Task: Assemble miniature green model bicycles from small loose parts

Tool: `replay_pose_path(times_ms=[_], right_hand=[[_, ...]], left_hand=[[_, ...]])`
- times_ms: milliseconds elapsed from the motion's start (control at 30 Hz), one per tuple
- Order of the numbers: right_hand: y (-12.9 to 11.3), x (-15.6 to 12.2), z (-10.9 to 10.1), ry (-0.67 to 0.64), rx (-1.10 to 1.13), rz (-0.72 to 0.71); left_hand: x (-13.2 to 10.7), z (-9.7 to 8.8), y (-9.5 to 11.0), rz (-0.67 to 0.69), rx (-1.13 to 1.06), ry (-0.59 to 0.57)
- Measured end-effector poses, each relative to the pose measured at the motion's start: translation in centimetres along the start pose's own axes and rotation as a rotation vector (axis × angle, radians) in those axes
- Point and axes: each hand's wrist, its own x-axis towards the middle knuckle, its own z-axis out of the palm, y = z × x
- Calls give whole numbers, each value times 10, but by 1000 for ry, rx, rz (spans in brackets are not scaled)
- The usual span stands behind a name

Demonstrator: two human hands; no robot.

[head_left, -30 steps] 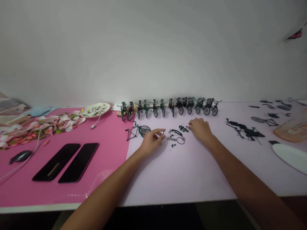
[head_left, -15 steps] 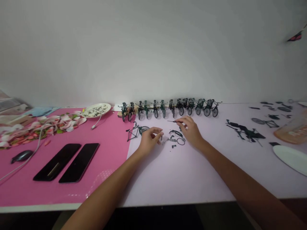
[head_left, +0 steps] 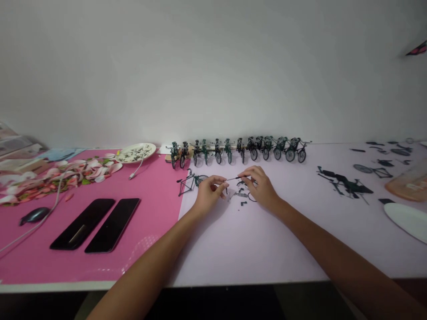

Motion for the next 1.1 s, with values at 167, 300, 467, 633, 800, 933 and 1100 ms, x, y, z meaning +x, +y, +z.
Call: replay_pose_path(times_ms=[167,300,467,633,800,933,1100], right_hand=[[-3,-2,2,-14,15,-9],[-2,-2,3,-14,4,-5],[-1,-3,5,0,16,-32],[-4,-4,6,-27,48,30],[-5,-4,5,-79,41,98],[-7,-5,5,-127,61,172],[-11,-6,6,-212,78,228]], left_hand=[[1,0,-2,-1,1,-9],[1,0,-4,-6,-4,-11],[1,0,-4,-2,-4,-7],[2,0,-8,-7,-8,9],[2,0,-9,-16,-21,2],[0,1,-9,-16,-21,-39],[-1,3,-11,-1,-20,-80]])
